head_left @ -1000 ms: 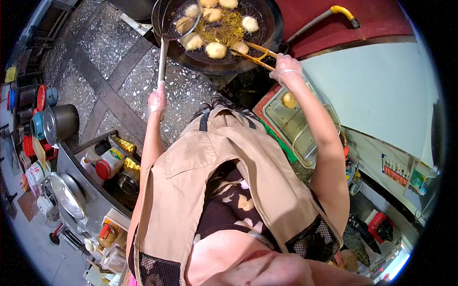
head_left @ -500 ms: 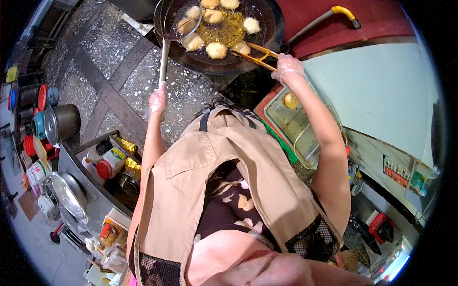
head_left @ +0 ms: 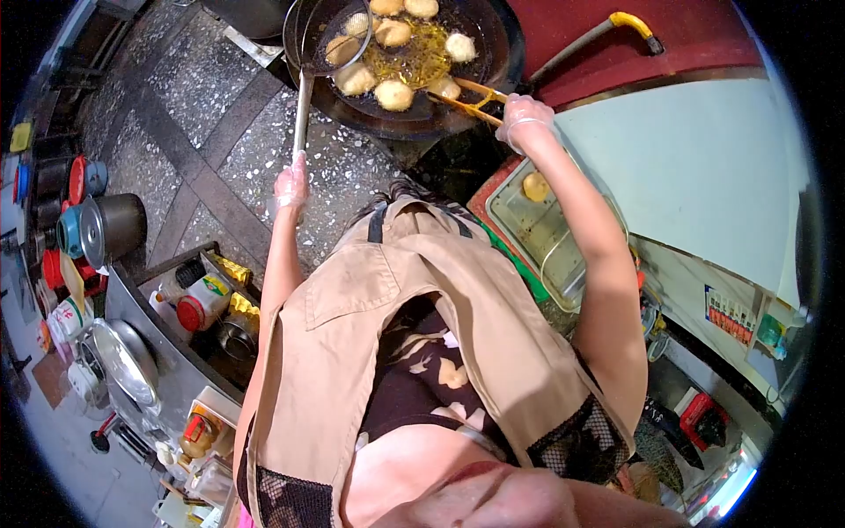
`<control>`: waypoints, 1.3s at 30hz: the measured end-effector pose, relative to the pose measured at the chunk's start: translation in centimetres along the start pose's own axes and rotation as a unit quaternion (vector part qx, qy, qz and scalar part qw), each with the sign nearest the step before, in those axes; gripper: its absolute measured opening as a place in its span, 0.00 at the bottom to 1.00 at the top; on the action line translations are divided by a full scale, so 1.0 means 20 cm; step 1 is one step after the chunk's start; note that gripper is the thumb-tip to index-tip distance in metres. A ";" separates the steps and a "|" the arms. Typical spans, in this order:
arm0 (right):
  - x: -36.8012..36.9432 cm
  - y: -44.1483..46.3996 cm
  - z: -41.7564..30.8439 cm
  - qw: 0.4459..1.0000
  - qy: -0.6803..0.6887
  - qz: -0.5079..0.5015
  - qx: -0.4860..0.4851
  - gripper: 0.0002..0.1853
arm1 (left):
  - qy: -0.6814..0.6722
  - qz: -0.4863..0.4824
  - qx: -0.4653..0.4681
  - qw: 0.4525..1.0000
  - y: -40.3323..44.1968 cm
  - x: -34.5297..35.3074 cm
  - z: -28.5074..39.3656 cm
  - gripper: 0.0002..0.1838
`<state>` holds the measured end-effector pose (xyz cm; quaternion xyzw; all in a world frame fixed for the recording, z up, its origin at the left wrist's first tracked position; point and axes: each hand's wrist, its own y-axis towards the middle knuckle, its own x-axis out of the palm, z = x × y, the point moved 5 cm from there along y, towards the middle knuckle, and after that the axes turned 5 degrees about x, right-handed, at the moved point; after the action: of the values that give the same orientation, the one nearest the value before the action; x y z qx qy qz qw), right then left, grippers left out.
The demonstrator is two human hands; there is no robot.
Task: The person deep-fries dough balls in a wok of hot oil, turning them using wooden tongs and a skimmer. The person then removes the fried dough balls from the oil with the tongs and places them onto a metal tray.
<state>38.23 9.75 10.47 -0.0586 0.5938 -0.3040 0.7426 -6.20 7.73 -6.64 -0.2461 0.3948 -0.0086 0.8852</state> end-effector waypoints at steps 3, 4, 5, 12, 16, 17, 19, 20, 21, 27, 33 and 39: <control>-0.02 -0.01 -0.01 1.000 -0.003 -0.003 0.000 0.19 | -0.003 -0.012 -0.027 1.000 -0.01 0.00 0.01 0.40; -0.04 -0.03 -0.01 1.000 -0.002 -0.011 -0.001 0.20 | -0.004 -0.009 -0.028 1.000 -0.01 -0.01 0.02 0.40; -0.05 -0.05 -0.01 1.000 -0.013 -0.029 -0.002 0.20 | -0.002 -0.014 -0.035 0.999 -0.02 -0.02 0.03 0.40; 0.01 0.03 0.00 1.000 -0.005 0.011 0.009 0.19 | -0.015 0.006 -0.017 1.000 0.00 0.02 -0.01 0.39; -0.01 0.00 -0.01 1.000 -0.011 0.007 0.003 0.19 | -0.004 0.031 -0.016 0.999 0.00 0.01 0.00 0.39; -0.01 0.00 0.00 1.000 -0.011 0.012 0.002 0.19 | 0.001 0.022 -0.004 1.000 -0.05 -0.02 0.06 0.39; -0.04 -0.01 0.01 1.000 -0.019 0.013 -0.005 0.18 | 0.005 0.012 0.008 1.000 -0.08 -0.04 0.10 0.39; -0.04 -0.01 0.01 0.999 -0.027 0.015 -0.010 0.18 | 0.001 0.013 0.015 1.000 -0.08 -0.04 0.11 0.38; -0.04 -0.01 0.00 1.000 -0.026 0.013 -0.008 0.18 | -0.002 0.013 0.022 1.000 -0.08 -0.03 0.10 0.38; -0.01 0.04 -0.01 0.999 0.015 0.044 0.004 0.14 | -0.006 0.010 -0.001 1.000 -0.06 -0.01 0.08 0.38; 0.02 0.00 0.04 1.000 -0.006 -0.011 -0.009 0.27 | -0.012 0.025 0.010 1.000 -0.08 0.00 0.09 0.38; 0.03 0.00 0.00 1.000 0.006 0.019 -0.004 0.18 | -0.017 0.031 0.005 0.999 -0.08 0.04 0.10 0.41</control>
<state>38.41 9.46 9.89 -0.0491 0.6005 -0.2879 0.7444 -4.04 7.05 -5.36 -0.2294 0.3871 0.0211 0.8928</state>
